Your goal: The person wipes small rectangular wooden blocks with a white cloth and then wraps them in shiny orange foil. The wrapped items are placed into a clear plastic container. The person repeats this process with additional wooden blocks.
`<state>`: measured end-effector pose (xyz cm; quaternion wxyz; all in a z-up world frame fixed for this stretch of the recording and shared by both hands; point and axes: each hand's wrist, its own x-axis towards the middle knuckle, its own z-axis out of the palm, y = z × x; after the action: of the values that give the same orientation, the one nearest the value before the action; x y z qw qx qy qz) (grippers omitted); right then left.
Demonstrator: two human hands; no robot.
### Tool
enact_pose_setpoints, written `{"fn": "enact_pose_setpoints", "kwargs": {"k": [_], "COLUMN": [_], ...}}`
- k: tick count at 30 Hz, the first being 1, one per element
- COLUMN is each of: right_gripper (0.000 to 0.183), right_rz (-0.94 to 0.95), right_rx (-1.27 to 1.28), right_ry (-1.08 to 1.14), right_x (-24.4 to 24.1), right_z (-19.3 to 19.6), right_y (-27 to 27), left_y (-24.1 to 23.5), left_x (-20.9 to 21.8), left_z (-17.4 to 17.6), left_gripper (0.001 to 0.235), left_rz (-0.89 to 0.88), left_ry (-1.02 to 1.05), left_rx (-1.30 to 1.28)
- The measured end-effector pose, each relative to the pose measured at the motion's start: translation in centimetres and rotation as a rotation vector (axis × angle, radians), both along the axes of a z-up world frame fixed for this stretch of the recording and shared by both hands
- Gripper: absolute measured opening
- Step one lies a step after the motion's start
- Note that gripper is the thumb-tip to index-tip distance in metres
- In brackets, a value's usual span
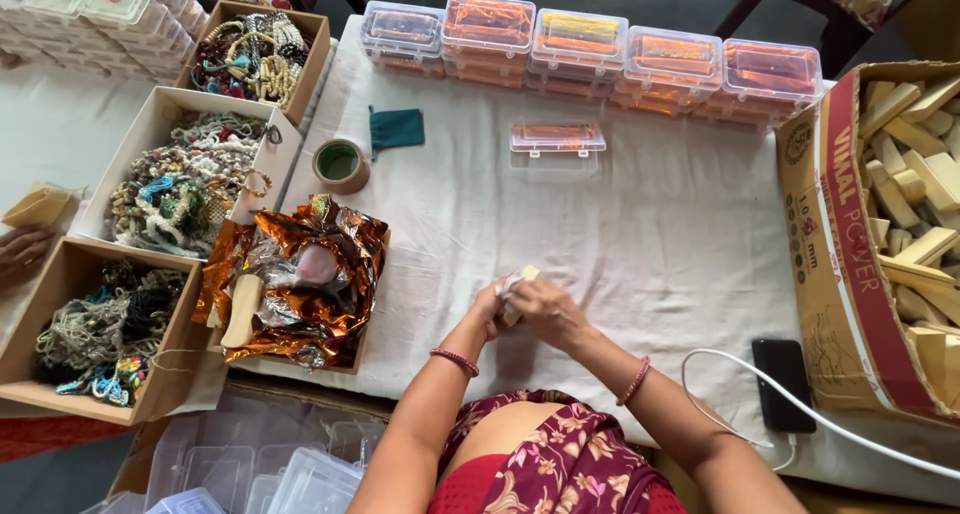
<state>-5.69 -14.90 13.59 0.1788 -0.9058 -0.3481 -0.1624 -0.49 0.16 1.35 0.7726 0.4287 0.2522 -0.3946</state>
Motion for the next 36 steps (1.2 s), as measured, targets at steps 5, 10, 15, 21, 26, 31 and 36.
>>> {"fn": "enact_pose_setpoints", "kwargs": {"k": [5, 10, 15, 21, 26, 31, 36], "right_gripper": [0.026, 0.019, 0.03, 0.032, 0.035, 0.031, 0.035], "right_rz": [-0.195, -0.057, -0.294, -0.505, -0.318, -0.278, -0.13], "right_rx": [-0.042, -0.206, 0.031, 0.744, 1.11, 1.034, 0.906], "right_ry": [0.122, 0.075, -0.108, 0.54, 1.169, 1.288, 1.013], "right_x": [1.6, -1.6, -0.1, 1.7, 2.7, 2.4, 1.2], "right_z": [-0.5, -1.5, -2.0, -3.1, -2.5, -0.3, 0.5], "right_y": [-1.3, 0.6, -3.0, -6.0, -7.5, -6.5, -4.0], "left_y": [-0.4, 0.1, -0.6, -0.3, 1.9, 3.6, 3.8], "left_x": [0.1, 0.2, -0.4, -0.9, 0.5, 1.3, 0.8], "left_z": [-0.5, -0.4, 0.4, 4.4, 8.9, 9.7, 8.9], "left_gripper": [0.045, 0.04, 0.045, 0.046, 0.068, 0.089, 0.078], "left_rz": [0.038, -0.012, -0.048, -0.391, -0.349, -0.126, 0.224], "left_ry": [0.025, 0.14, -0.025, -0.473, -0.692, -0.708, -0.366], "left_rx": [-0.069, -0.021, 0.05, 0.052, 0.277, 0.362, 0.028]}}
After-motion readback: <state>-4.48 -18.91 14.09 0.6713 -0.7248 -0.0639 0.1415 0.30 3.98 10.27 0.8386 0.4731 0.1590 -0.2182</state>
